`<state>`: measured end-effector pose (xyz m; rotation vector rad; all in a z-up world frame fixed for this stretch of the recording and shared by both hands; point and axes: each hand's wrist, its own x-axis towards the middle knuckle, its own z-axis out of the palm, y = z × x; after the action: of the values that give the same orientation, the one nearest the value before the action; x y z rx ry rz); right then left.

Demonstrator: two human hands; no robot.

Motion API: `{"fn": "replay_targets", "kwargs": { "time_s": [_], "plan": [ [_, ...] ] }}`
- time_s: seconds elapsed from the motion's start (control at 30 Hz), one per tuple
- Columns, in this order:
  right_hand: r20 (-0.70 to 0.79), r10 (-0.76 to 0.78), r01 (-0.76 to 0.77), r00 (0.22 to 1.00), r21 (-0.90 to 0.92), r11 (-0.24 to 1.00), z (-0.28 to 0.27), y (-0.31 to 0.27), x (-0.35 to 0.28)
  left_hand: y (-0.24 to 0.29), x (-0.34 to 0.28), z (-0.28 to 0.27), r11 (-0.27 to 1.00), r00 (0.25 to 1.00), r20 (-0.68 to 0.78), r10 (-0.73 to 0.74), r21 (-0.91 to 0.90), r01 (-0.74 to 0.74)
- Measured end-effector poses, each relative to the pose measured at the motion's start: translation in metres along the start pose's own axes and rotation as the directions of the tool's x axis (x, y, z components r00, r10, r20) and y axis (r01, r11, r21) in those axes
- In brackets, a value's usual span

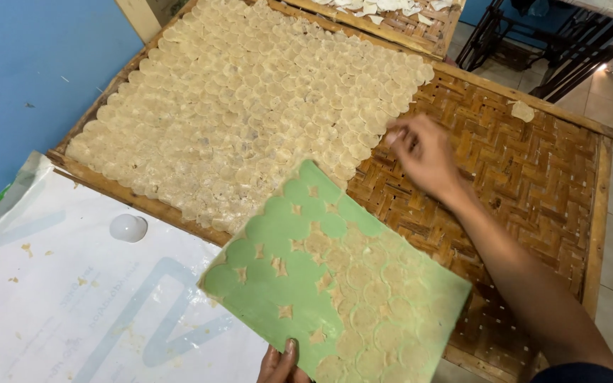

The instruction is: Picking up small round food items from a template sheet and placing them onto a large woven drying tray.

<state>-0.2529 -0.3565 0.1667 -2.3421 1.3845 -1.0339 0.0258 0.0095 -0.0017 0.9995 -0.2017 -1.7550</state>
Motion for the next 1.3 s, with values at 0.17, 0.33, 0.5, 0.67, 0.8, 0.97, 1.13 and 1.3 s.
{"fn": "replay_targets", "kwargs": {
  "time_s": [0.17, 0.33, 0.5, 0.67, 0.8, 0.97, 1.13, 1.3],
  "plan": [
    [0.35, -0.141, 0.128, 0.926, 0.058, 0.99, 0.0, -0.093, -0.05, 0.003, -0.003, 0.014, 0.994, 0.999, -0.047, 0.009, -0.108, -0.014],
    [0.44, -0.165, 0.199, 0.883, -0.032, 0.979, 0.031, -0.123, -0.083, 0.012, -0.01, 0.031, 0.997, 0.998, -0.063, -0.031, -0.07, 0.026],
    [0.325, -0.212, 0.25, 0.922, -0.079, 0.965, 0.035, -0.152, -0.089, 0.011, -0.01, 0.046, 0.959, 0.994, -0.049, 0.103, -0.261, -0.112],
    [0.394, 0.063, -0.088, 0.917, 0.045, 0.995, 0.035, -0.151, -0.079, 0.017, -0.014, 0.049, 0.966, 0.998, -0.04, 0.053, -0.253, -0.061],
    [0.399, 0.043, -0.133, 0.916, 0.2, 0.971, 0.027, -0.164, -0.081, 0.012, -0.01, 0.047, 0.953, 0.995, 0.03, 0.099, -0.292, -0.086],
    [0.473, 0.115, -0.284, 0.873, 0.302, 0.91, 0.027, -0.154, -0.08, 0.01, -0.011, 0.048, 0.932, 0.994, 0.021, 0.112, -0.349, -0.098],
    [0.408, 0.211, -0.417, 0.888, 0.526, 0.741, 0.022, -0.124, -0.07, 0.013, -0.012, 0.047, 0.939, 0.984, 0.082, 0.159, -0.32, -0.125],
    [0.308, 0.246, -0.329, 0.919, 0.252, 0.91, -0.001, -0.075, -0.049, 0.017, -0.011, 0.046, 0.976, 0.987, 0.09, 0.131, -0.189, -0.112]
  ]
}}
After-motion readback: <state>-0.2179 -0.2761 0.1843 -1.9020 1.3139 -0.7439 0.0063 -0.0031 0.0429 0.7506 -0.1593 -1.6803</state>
